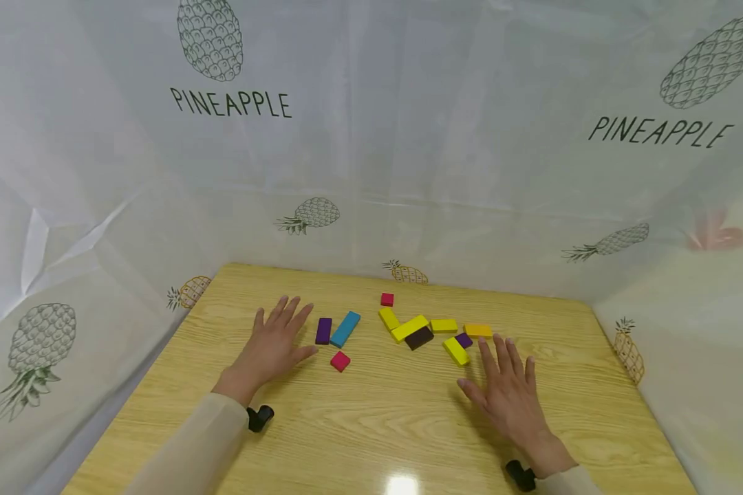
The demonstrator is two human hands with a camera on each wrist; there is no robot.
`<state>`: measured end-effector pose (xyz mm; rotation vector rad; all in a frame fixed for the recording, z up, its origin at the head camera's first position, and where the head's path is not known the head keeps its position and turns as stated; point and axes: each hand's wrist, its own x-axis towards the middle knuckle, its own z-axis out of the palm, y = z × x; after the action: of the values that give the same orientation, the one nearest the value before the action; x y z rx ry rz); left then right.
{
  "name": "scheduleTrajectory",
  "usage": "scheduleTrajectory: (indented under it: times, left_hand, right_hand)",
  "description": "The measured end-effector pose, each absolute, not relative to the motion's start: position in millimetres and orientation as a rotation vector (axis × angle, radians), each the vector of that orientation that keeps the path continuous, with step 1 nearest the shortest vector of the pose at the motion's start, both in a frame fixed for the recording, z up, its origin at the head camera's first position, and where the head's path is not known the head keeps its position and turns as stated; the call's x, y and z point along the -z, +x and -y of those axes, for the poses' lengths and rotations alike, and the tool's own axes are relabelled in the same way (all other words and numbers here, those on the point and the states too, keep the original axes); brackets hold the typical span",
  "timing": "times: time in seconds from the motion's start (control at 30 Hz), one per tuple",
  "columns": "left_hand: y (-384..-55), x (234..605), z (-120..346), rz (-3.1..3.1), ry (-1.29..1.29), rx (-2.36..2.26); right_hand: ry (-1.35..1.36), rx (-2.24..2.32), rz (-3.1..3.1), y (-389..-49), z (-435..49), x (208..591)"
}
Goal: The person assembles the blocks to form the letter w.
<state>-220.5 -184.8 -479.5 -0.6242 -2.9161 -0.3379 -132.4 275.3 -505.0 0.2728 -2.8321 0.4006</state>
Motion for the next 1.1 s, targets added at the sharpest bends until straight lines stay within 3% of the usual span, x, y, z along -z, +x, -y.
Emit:
scheduleTrajectory:
  times: [0.57, 1.1]
  left_hand:
    - [-268, 483, 153, 3.081, -0.904, 0.322]
    - [-266, 489, 133, 3.079, -0.996, 0.248]
  right_hand:
    - [0.454, -0.240, 2.798, -146, -266, 513]
    - [0.466, -0.150, 2.888, -137, -271, 512]
